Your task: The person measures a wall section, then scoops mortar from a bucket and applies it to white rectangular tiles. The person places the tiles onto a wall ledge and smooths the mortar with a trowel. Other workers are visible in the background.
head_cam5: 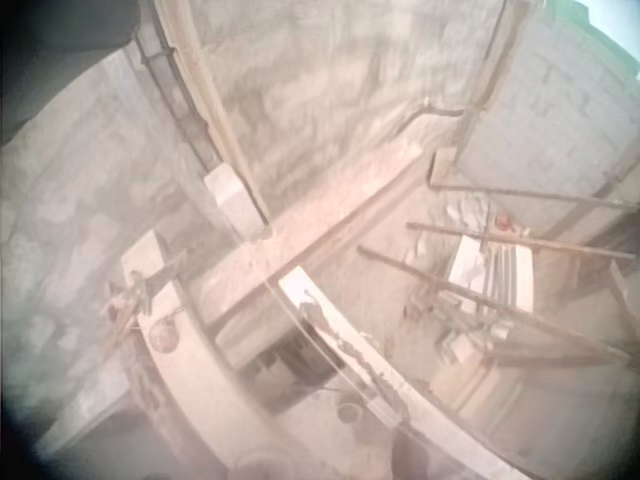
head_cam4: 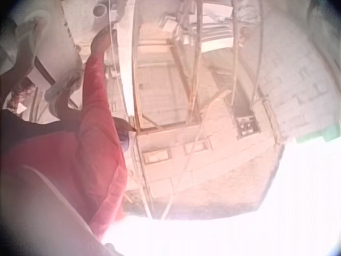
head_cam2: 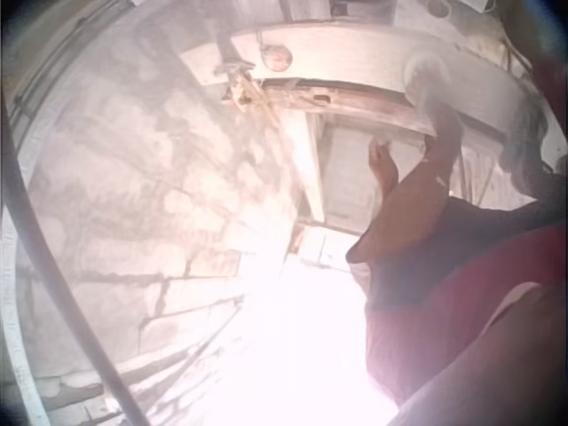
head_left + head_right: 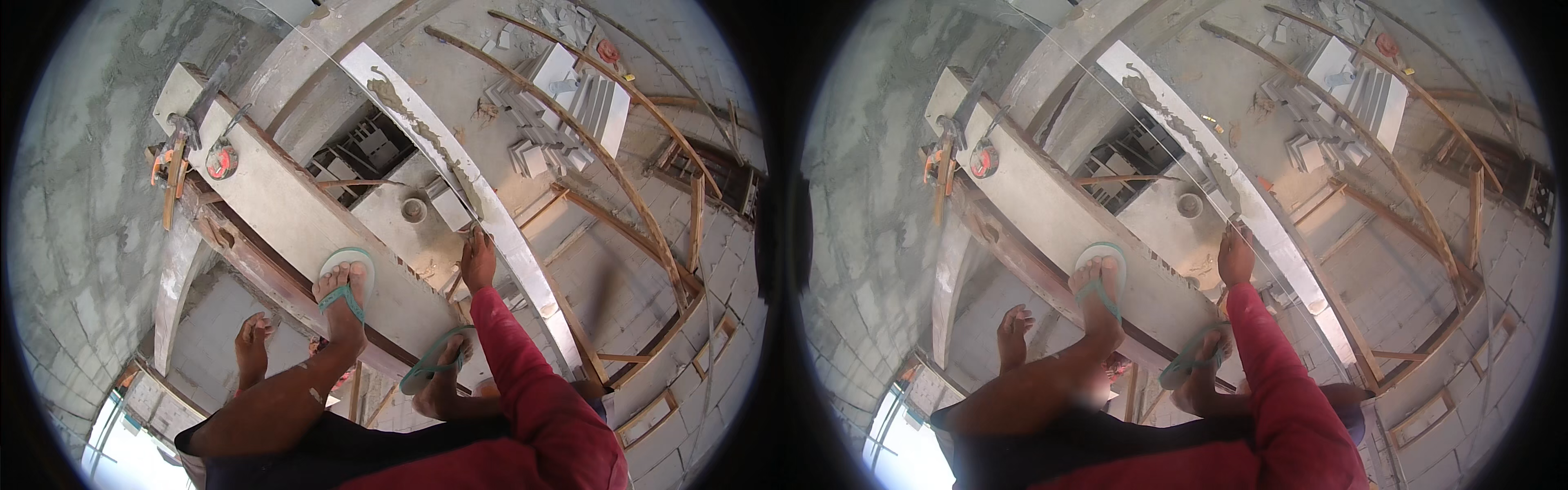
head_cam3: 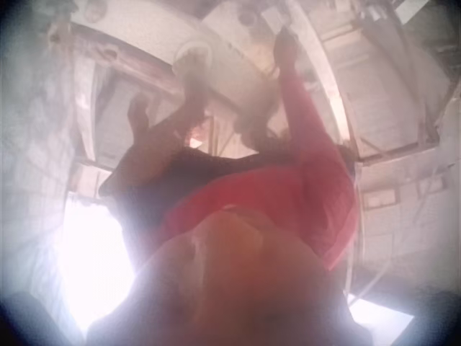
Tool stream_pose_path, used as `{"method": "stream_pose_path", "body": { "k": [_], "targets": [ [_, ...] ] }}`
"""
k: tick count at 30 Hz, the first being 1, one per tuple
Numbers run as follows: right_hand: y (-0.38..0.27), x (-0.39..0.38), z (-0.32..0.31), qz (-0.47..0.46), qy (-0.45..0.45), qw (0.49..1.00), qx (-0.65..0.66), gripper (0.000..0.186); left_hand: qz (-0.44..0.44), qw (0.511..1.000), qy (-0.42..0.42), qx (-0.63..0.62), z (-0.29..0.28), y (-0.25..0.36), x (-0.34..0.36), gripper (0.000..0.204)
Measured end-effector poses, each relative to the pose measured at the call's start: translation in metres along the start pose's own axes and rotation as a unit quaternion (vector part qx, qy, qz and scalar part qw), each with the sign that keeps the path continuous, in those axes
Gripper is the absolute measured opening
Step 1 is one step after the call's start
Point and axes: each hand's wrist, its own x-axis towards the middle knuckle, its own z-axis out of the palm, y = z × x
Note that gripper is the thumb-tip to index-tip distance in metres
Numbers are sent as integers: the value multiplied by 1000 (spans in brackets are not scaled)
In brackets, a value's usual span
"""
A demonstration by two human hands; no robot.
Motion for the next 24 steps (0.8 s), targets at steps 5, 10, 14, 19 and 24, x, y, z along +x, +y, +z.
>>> {"method": "stream_pose_path", "body": {
  "k": [5, 10, 14, 19, 24],
  "targets": [
    [-36, 31, 16, -37, -10, 999, 29, 43, -7, 1000, -6, 0, 0, -7, -3, 37],
    [-100, 85, 53, -62, -29, 997, 24, 44, -12, 1000, -3, -15, 2, -16, -4, 37],
    [-135, 111, 70, -73, -52, 996, -6, 43, -31, 999, 10, -10, 3, -24, -10, 39],
    [-161, 125, 77, -44, -45, 996, -63, 40, -60, 997, 13, -40, 3, -40, -20, 39],
    [-181, 147, 72, -54, -10, 997, -57, 43, -55, 997, 9, -47, -1, -51, -27, 43]
  ]
}}
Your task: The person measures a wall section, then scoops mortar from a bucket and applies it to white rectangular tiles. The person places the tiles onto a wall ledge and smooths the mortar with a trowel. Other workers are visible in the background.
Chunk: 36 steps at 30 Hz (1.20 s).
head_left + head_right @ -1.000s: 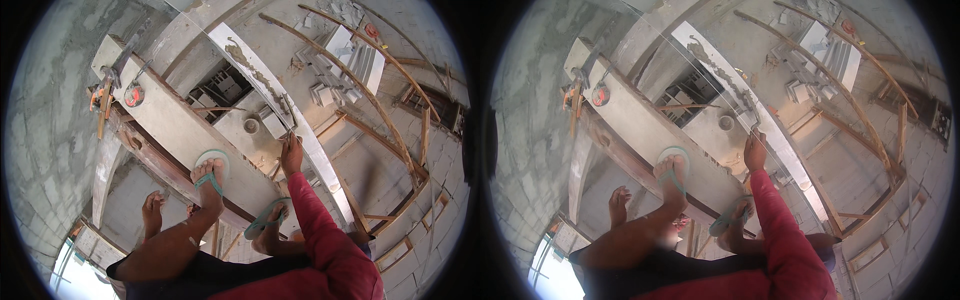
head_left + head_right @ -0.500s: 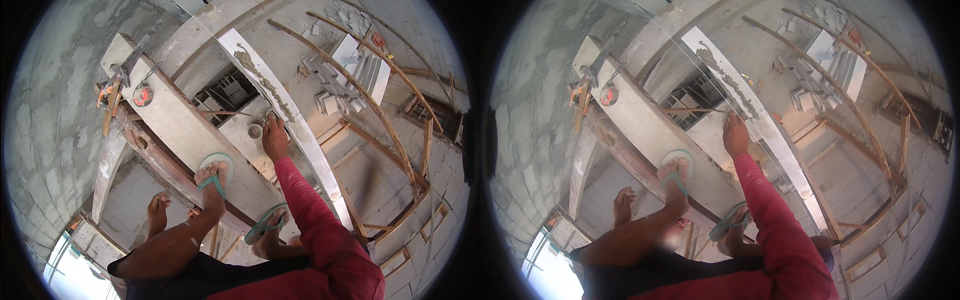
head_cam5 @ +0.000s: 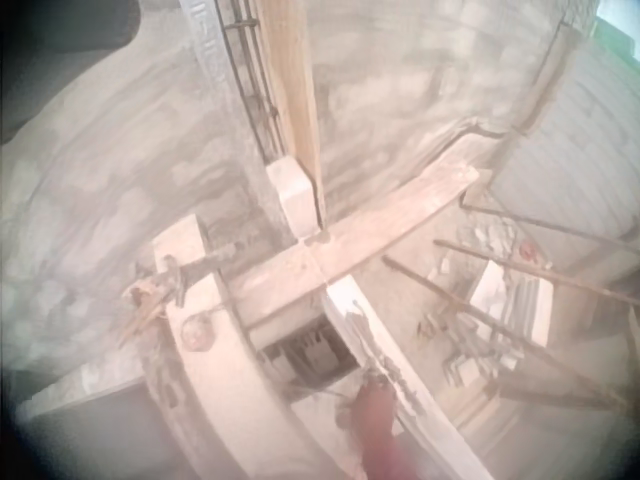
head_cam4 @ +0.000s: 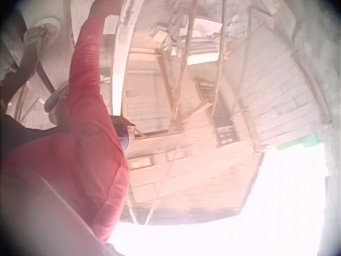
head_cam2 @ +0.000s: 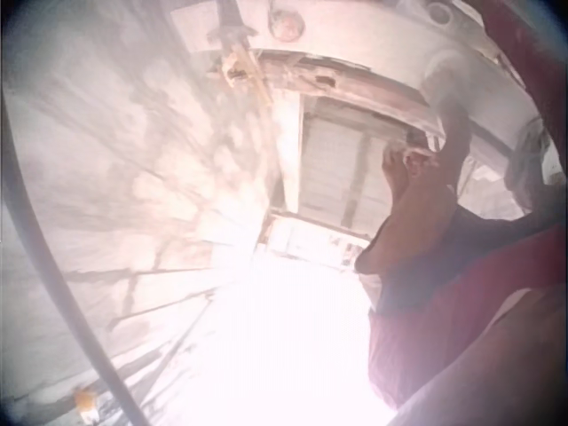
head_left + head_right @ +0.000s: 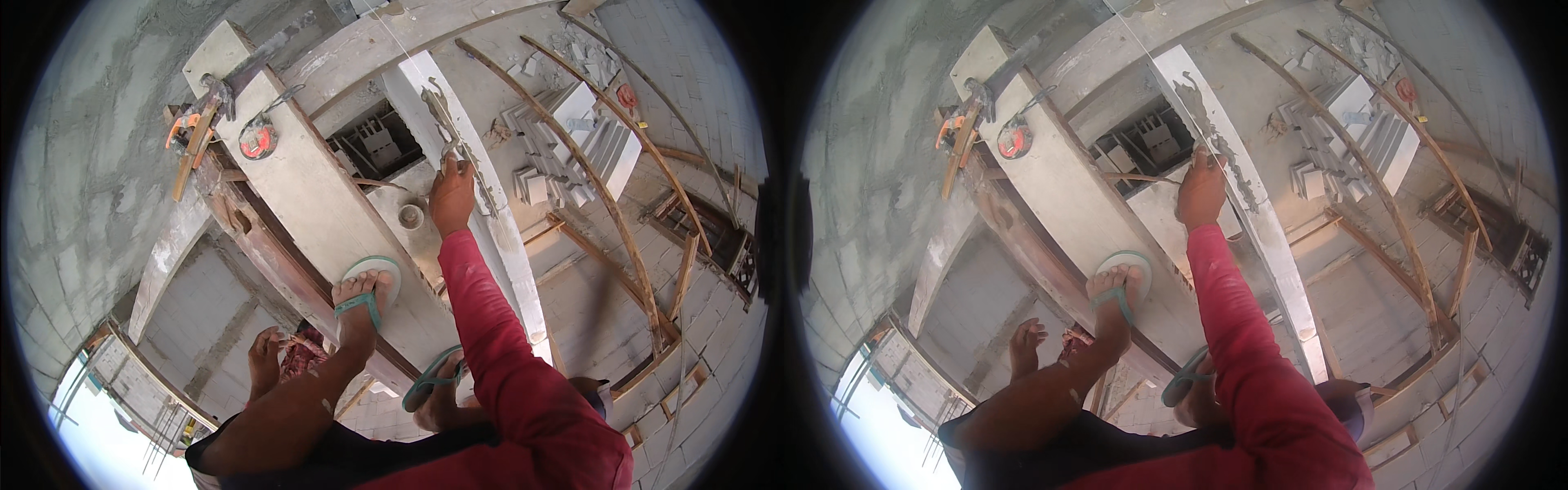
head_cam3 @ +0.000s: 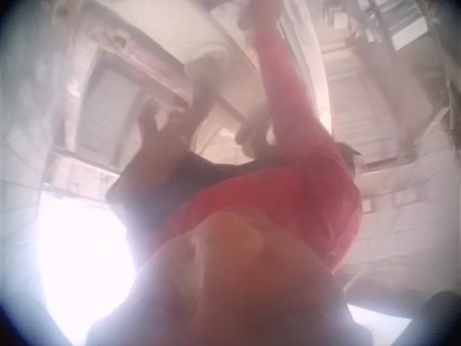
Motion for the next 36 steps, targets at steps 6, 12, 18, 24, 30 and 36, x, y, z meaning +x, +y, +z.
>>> {"method": "stream_pose_path", "body": {
  "k": [6, 12, 18, 24, 30, 36],
  "targets": [
    [-11, 45, 0, -48, 23, 998, -20, 43, -17, 999, -6, -39, -3, -11, -7, 43],
    [-22, 64, 4, -59, -48, 995, -57, 42, -25, 999, 11, -45, -4, -19, -15, 35],
    [0, 44, 1, -81, -45, 996, -19, 49, -15, 998, 11, -54, 5, -34, -17, 37],
    [33, -21, -1, -31, -41, 995, 91, 51, -34, 998, 13, -54, 4, -47, -27, 37],
    [34, -29, 3, -68, -86, 993, -41, 48, -43, 998, 5, -37, 8, -56, -31, 38],
    [12, -3, 20, -20, -96, 995, -24, 56, -30, 999, -8, -20, 14, -50, -28, 39]
  ]
}}
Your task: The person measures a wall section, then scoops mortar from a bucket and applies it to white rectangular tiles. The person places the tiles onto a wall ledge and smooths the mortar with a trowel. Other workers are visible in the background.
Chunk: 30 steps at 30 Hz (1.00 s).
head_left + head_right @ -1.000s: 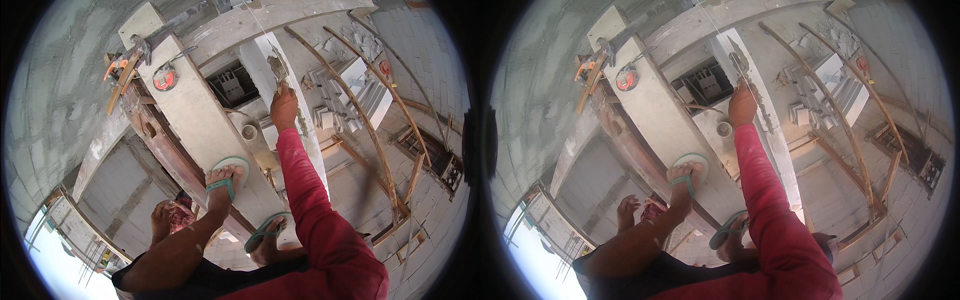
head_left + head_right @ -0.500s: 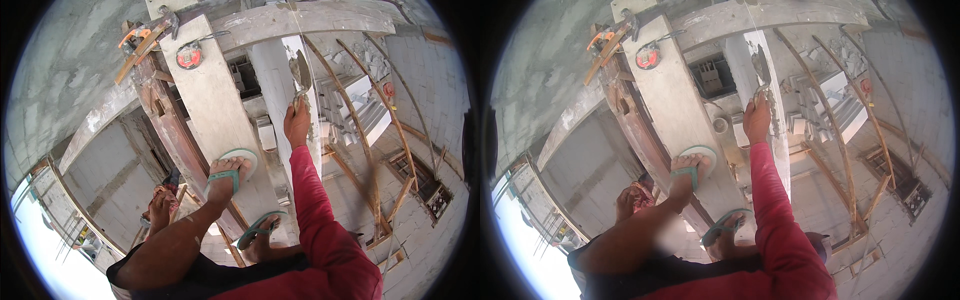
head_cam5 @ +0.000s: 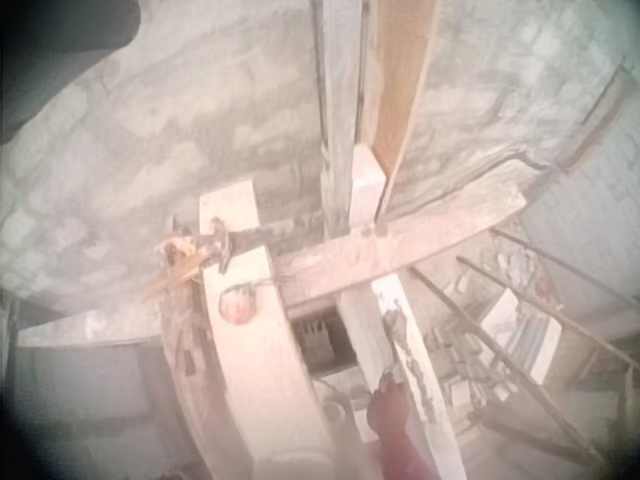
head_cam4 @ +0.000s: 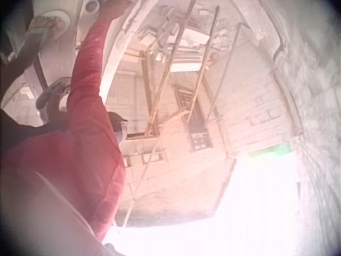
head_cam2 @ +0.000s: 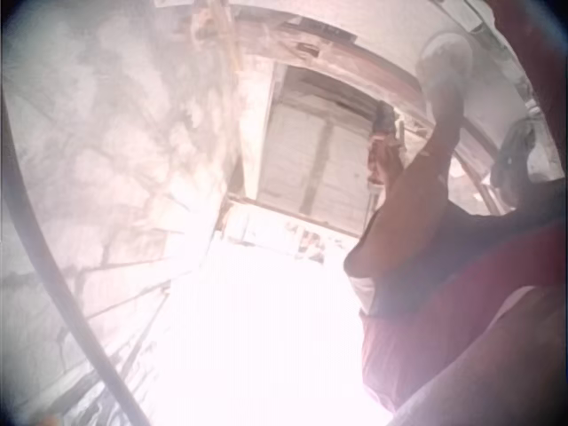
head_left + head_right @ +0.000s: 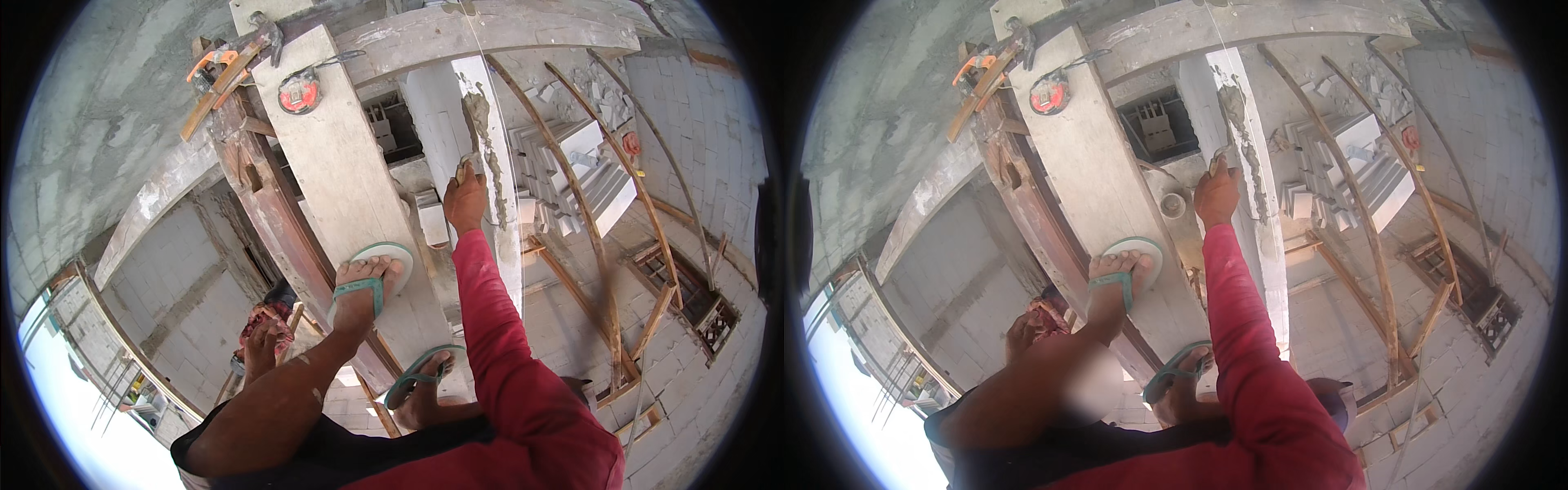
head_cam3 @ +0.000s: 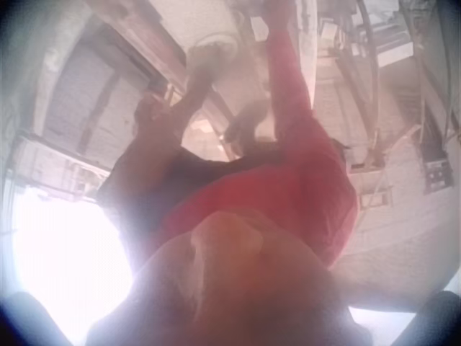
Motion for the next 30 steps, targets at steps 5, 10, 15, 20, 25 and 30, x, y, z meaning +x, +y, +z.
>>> {"method": "stream_pose_path", "body": {
  "k": [5, 10, 15, 20, 25, 30],
  "targets": [
    [2, -5, -19, 16, 9, 1000, -24, 60, 4, 1000, -4, 27, -3, -8, -1, 39],
    [-3, 24, -36, -26, 5, 998, -55, 58, 11, 999, 7, -32, 0, -35, 2, 42],
    [-25, 59, -39, -53, -19, 997, -52, 57, -2, 1000, 3, -12, -5, -39, -2, 42],
    [-13, 41, -51, -53, 36, 998, 30, 53, -9, 1000, 7, -11, -3, -31, -1, 42],
    [27, 8, -56, -44, 92, 994, 42, 35, -14, 1000, 6, -8, -8, -31, -5, 42],
    [34, 48, -44, -4, 0, 994, 107, 17, -18, 1000, 5, -8, -9, -31, -2, 43]
  ]
}}
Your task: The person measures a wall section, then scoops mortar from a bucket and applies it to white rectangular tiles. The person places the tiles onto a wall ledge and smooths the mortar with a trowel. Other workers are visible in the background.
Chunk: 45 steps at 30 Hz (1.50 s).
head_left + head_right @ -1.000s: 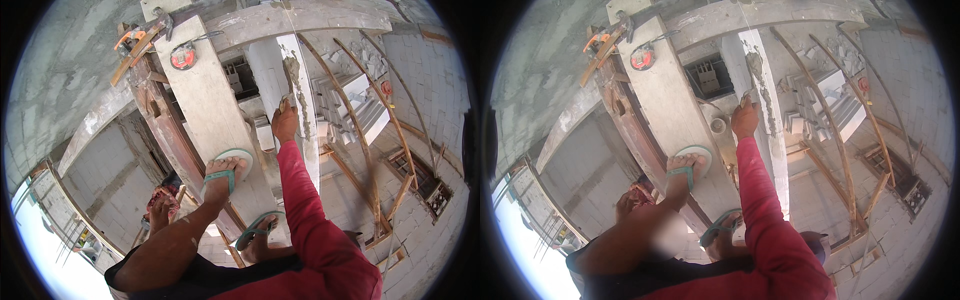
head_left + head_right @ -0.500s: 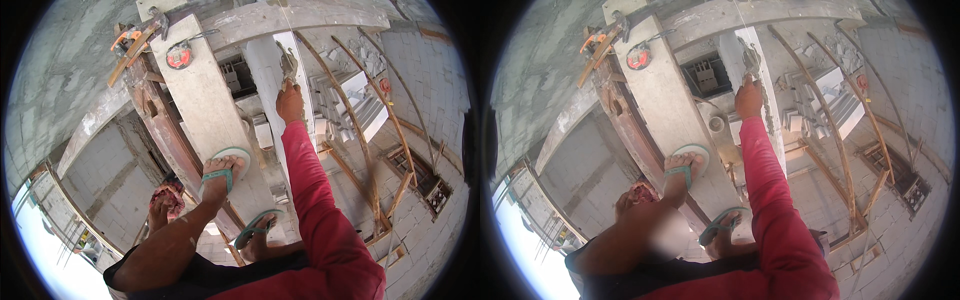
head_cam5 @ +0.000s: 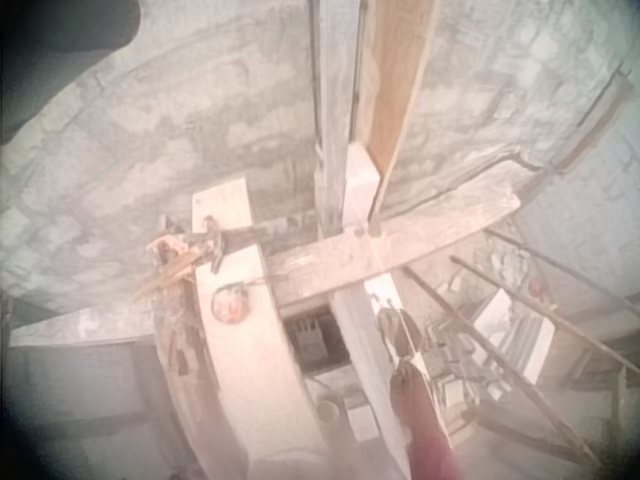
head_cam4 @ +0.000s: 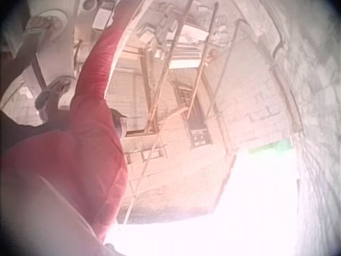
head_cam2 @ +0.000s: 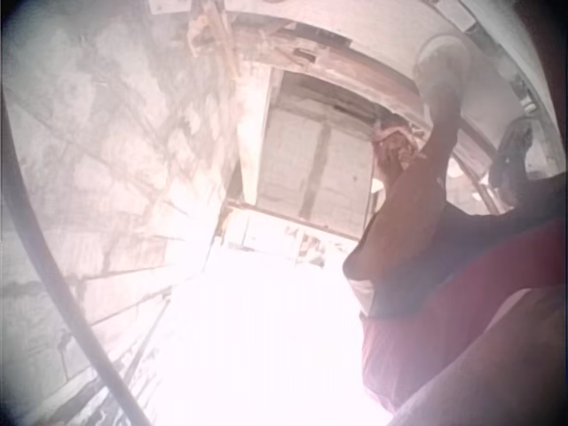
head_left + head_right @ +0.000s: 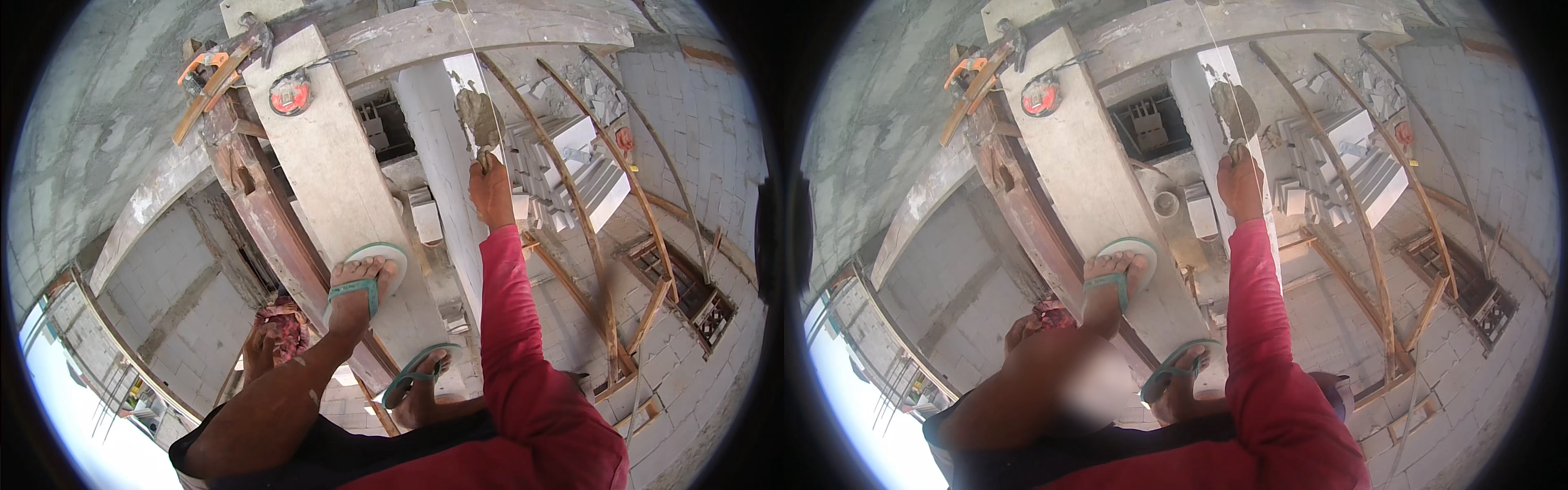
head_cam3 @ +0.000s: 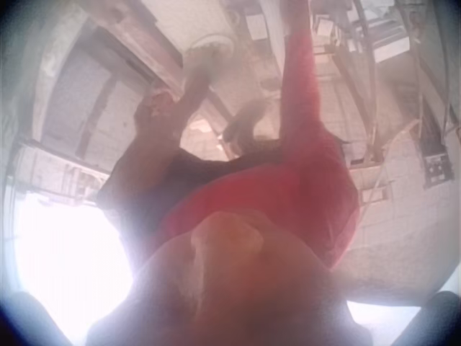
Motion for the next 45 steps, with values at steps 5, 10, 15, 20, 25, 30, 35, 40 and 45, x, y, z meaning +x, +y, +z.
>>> {"method": "stream_pose_path", "body": {
  "k": [5, 10, 15, 20, 25, 30, 35, 40, 45],
  "targets": [
    [-28, 37, 10, -46, 16, 999, 18, 17, 0, 1000, 1, 4, -3, 1, -3, 43],
    [-55, 25, 5, -97, 7, 990, -106, 50, -11, 1000, 6, 2, -4, 2, -8, 43],
    [-62, 21, 9, -89, -16, 985, -148, 50, -22, 1000, 1, 2, 0, 1, -9, 43],
    [-52, 6, 6, -100, 32, 982, -155, 53, -31, 1000, 4, 0, -3, -3, -16, 43],
    [-26, -30, -2, -44, 9, 987, -155, 52, -36, 999, 12, -8, -4, -8, -25, 44],
    [18, -77, 7, -33, 20, 989, -143, 54, -45, 999, 18, -11, 2, -12, -29, 44],
    [46, -105, 32, -21, 72, 993, -89, 57, -55, 998, 23, -7, -5, -15, -36, 44],
    [47, -107, 71, -34, 134, 990, -27, 58, -63, 998, 24, 20, -16, -12, -34, 44],
    [58, -91, 113, 33, 134, 989, 46, 58, -69, 995, 27, 60, -32, -9, -24, 44]
  ]
}}
